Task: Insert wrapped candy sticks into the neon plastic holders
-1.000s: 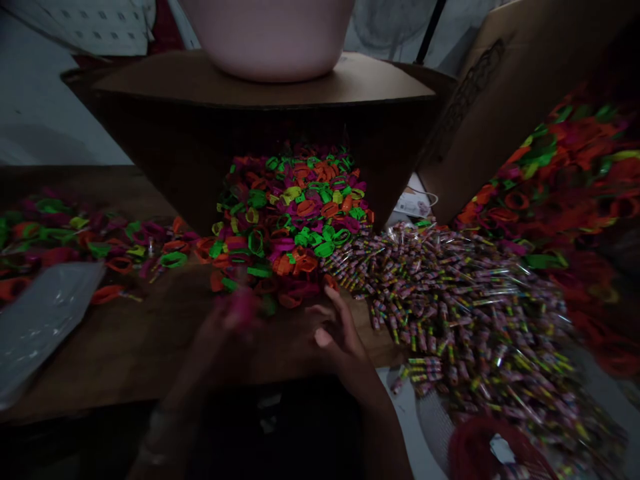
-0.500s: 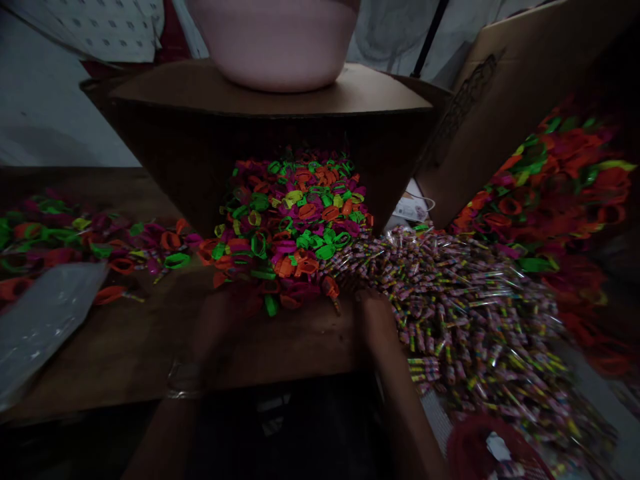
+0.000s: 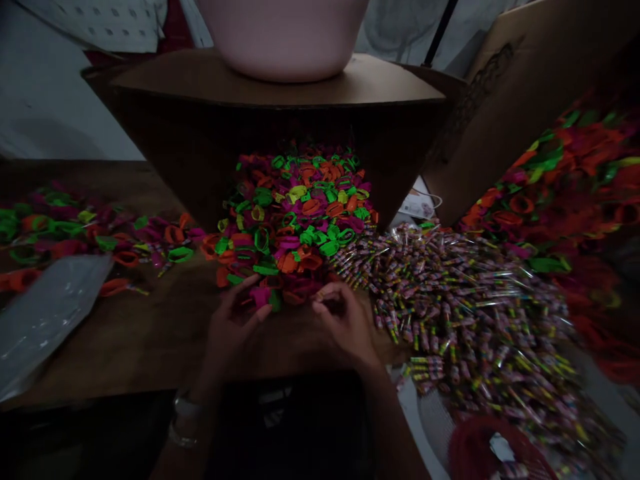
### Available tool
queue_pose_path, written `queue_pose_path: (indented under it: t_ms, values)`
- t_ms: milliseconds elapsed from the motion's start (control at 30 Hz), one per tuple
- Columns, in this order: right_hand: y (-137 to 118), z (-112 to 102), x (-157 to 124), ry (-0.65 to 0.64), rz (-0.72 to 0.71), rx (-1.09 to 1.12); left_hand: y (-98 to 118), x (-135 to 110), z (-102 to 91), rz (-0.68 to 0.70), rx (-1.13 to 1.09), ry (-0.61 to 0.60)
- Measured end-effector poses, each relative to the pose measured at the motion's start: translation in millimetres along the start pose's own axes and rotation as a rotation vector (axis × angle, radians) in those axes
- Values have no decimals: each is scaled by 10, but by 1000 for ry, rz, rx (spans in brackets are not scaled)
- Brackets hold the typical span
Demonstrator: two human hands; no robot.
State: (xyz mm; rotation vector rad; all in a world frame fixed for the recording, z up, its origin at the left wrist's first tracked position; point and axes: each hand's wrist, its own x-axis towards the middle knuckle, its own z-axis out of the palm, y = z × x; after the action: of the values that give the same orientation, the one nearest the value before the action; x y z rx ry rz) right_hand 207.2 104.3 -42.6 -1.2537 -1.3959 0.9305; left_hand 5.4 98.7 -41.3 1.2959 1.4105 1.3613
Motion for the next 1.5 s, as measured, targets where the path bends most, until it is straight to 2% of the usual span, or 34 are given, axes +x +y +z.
queue_pose_path:
  t_ms: [67, 133, 233, 333, 400, 467, 633, 800, 867, 967, 1100, 1300, 1500]
  values:
    - [-132, 157, -146, -48, 97, 267, 7, -28, 66, -83, -120, -31]
    - [-209, 287, -270, -49, 179, 451, 10, -74, 137, -225, -331, -53]
    - [-228, 423, -385, 0, 263, 630, 8, -179, 240, -430, -680, -64]
    - [-187, 479, -410, 81, 339, 724, 12, -271, 302, -514, -782, -161]
    - [-153, 458, -397, 126, 349, 720, 14, -292, 305, -530, -760, -245]
    - [-133, 391, -379, 131, 319, 622, 2, -284, 283, -521, -686, -319]
    - [-221, 159, -363, -6, 140, 231, -49, -257, 193, -458, -453, -480]
    - [-329, 57, -374, -50, 165, 226, 40, -306, 165, -495, -446, -621]
    - [-325, 51, -376, -66, 196, 207, 76, -316, 179, -478, -391, -598]
    - [-291, 57, -377, -93, 229, 182, 69, -305, 207, -433, -250, -492]
    - [-252, 69, -377, -116, 188, 134, -4, -287, 223, -441, -202, -429]
    - [-240, 62, -353, -226, 74, 28, 10, -285, 215, -468, -239, -514]
    - [-157, 61, -336, -348, 72, 31, 31, -258, 229, -422, -162, -594]
